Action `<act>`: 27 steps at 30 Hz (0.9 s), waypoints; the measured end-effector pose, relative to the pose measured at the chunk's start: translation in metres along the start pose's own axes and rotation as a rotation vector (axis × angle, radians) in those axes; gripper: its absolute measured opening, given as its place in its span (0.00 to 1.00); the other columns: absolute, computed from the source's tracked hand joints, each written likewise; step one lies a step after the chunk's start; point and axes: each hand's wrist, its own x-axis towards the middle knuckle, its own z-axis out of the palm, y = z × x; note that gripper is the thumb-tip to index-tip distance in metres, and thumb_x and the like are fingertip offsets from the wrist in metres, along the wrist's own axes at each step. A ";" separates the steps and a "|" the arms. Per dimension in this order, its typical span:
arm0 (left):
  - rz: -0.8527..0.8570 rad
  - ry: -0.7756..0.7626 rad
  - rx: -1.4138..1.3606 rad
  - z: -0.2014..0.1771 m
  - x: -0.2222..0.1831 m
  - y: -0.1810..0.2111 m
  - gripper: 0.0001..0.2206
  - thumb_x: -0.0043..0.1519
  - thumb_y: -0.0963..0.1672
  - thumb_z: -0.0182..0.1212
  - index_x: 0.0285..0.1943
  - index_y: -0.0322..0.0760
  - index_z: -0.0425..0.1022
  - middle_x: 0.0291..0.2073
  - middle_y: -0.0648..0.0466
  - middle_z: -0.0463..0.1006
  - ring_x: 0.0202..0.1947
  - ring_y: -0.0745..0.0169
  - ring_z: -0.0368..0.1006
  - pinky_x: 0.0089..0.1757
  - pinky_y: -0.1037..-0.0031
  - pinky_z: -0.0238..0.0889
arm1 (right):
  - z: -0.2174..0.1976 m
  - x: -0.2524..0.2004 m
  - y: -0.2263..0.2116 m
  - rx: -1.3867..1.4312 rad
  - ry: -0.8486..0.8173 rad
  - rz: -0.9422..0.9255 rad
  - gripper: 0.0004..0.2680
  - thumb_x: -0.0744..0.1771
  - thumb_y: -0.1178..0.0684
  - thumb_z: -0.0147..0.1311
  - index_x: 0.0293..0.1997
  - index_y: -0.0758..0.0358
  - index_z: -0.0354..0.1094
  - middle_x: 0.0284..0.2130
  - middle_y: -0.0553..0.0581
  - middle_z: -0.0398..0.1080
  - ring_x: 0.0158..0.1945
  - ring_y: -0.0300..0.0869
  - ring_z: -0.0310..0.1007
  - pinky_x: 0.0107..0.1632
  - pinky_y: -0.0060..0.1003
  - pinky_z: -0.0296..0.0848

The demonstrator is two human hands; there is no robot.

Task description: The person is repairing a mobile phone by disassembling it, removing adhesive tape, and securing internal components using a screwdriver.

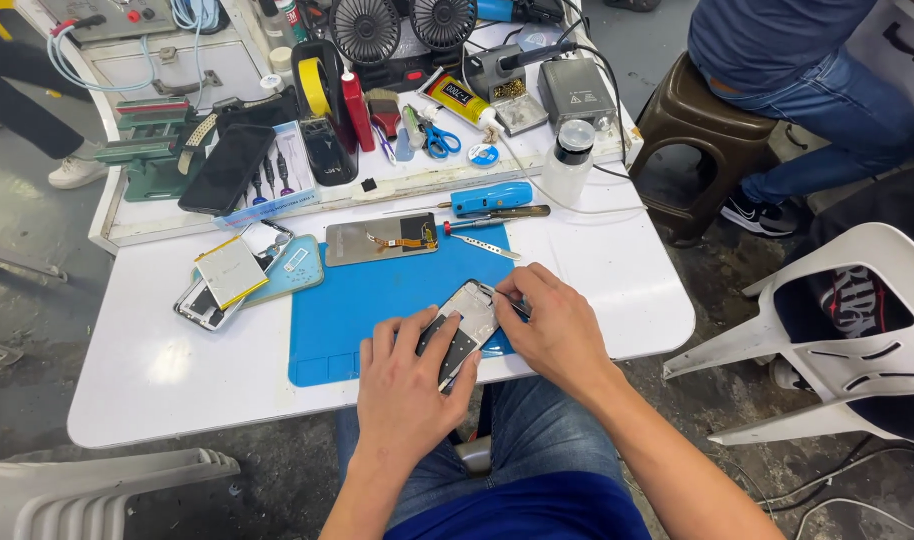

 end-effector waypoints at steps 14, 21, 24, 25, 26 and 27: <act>-0.006 0.011 -0.002 0.000 -0.001 0.001 0.20 0.65 0.55 0.57 0.57 0.44 0.81 0.54 0.52 0.77 0.51 0.46 0.68 0.41 0.57 0.62 | 0.002 0.002 0.001 -0.024 0.004 -0.059 0.04 0.69 0.50 0.50 0.39 0.54 0.68 0.37 0.46 0.71 0.29 0.43 0.68 0.30 0.42 0.66; -0.009 0.006 -0.005 0.000 -0.001 0.001 0.19 0.64 0.54 0.58 0.56 0.44 0.80 0.54 0.51 0.77 0.51 0.46 0.68 0.41 0.57 0.62 | 0.006 0.004 0.002 -0.030 0.017 -0.057 0.04 0.68 0.50 0.51 0.39 0.54 0.70 0.35 0.45 0.72 0.28 0.42 0.68 0.30 0.42 0.65; -0.012 0.008 -0.006 0.000 0.000 0.001 0.19 0.64 0.54 0.57 0.56 0.45 0.80 0.54 0.52 0.77 0.51 0.46 0.68 0.41 0.57 0.62 | 0.004 0.004 0.001 -0.043 0.018 -0.061 0.04 0.69 0.50 0.50 0.39 0.54 0.69 0.36 0.45 0.72 0.29 0.43 0.69 0.30 0.43 0.66; -0.020 0.009 -0.008 0.000 0.000 0.001 0.19 0.64 0.55 0.57 0.56 0.45 0.81 0.54 0.52 0.77 0.51 0.46 0.68 0.42 0.56 0.62 | 0.003 0.004 0.000 -0.025 0.020 -0.064 0.04 0.68 0.50 0.51 0.38 0.54 0.69 0.35 0.46 0.72 0.30 0.43 0.70 0.31 0.42 0.67; -0.022 0.007 -0.008 0.000 -0.001 0.001 0.19 0.64 0.55 0.57 0.56 0.45 0.81 0.54 0.52 0.77 0.51 0.46 0.68 0.42 0.56 0.62 | 0.001 0.001 0.001 -0.024 0.018 -0.064 0.04 0.68 0.50 0.51 0.38 0.54 0.69 0.35 0.46 0.72 0.30 0.43 0.70 0.31 0.42 0.67; -0.023 0.005 -0.007 0.000 -0.002 0.001 0.19 0.64 0.55 0.57 0.57 0.45 0.81 0.54 0.52 0.77 0.51 0.46 0.68 0.41 0.56 0.62 | -0.001 -0.001 0.001 -0.017 0.013 -0.061 0.04 0.68 0.50 0.52 0.38 0.54 0.70 0.34 0.46 0.72 0.30 0.42 0.69 0.32 0.42 0.66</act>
